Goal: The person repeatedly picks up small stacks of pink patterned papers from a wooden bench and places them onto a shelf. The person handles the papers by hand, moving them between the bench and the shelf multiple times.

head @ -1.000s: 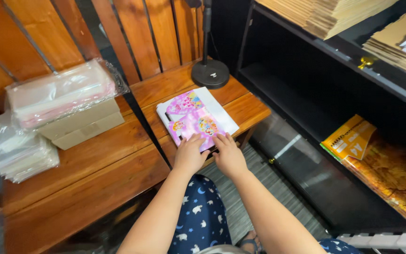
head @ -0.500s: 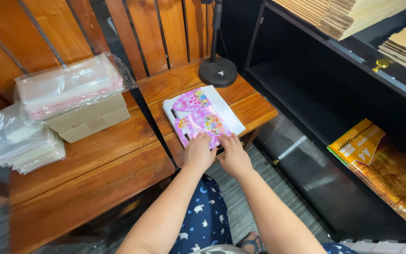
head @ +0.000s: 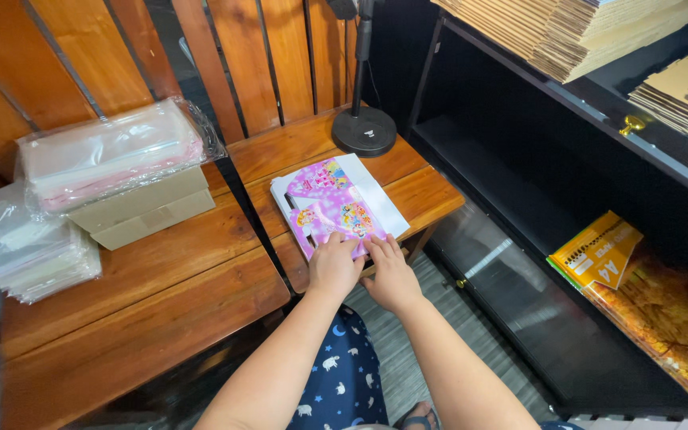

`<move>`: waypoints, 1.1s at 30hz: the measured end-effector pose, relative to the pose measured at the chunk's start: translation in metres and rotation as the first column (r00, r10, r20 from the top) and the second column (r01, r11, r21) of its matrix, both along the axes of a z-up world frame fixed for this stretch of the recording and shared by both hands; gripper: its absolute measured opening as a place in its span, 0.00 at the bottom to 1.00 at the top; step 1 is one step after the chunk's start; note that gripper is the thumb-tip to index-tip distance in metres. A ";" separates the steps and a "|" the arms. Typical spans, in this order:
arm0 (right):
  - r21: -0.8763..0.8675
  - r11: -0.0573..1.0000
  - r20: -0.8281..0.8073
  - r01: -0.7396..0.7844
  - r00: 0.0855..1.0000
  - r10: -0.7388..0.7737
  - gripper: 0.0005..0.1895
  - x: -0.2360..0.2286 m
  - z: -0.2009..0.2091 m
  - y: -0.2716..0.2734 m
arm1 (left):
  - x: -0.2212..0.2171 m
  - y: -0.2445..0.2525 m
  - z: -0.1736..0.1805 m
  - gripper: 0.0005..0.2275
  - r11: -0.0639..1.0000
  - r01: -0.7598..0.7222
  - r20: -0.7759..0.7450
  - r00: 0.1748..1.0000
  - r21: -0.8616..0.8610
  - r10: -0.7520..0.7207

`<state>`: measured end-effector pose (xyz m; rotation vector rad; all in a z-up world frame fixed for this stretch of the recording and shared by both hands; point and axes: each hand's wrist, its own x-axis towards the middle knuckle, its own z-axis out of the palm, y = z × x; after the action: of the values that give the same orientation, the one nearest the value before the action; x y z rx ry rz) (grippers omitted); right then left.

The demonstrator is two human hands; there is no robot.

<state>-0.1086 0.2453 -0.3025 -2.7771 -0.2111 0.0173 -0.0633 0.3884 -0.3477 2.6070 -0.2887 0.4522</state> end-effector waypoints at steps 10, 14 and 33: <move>0.432 0.900 0.317 0.062 0.924 -0.215 0.19 0.022 -0.044 -0.022 | 0.008 -0.003 -0.008 0.15 0.999 -0.010 0.013 1.000 0.044 0.009; 0.790 0.494 -0.104 0.362 0.874 -0.475 0.16 0.019 -0.048 -0.029 | 0.005 -0.008 -0.002 0.16 0.999 0.018 0.030 0.999 0.043 -0.019; 0.812 -0.056 -0.580 0.580 0.795 -0.177 0.14 0.004 -0.057 -0.022 | 0.007 -0.044 -0.047 0.09 0.987 0.140 0.141 0.979 0.083 -0.150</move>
<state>-0.1043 0.2237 -0.3598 -1.2046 0.5382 0.1114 -0.0566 0.3448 -0.3946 2.6039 -0.5506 0.5930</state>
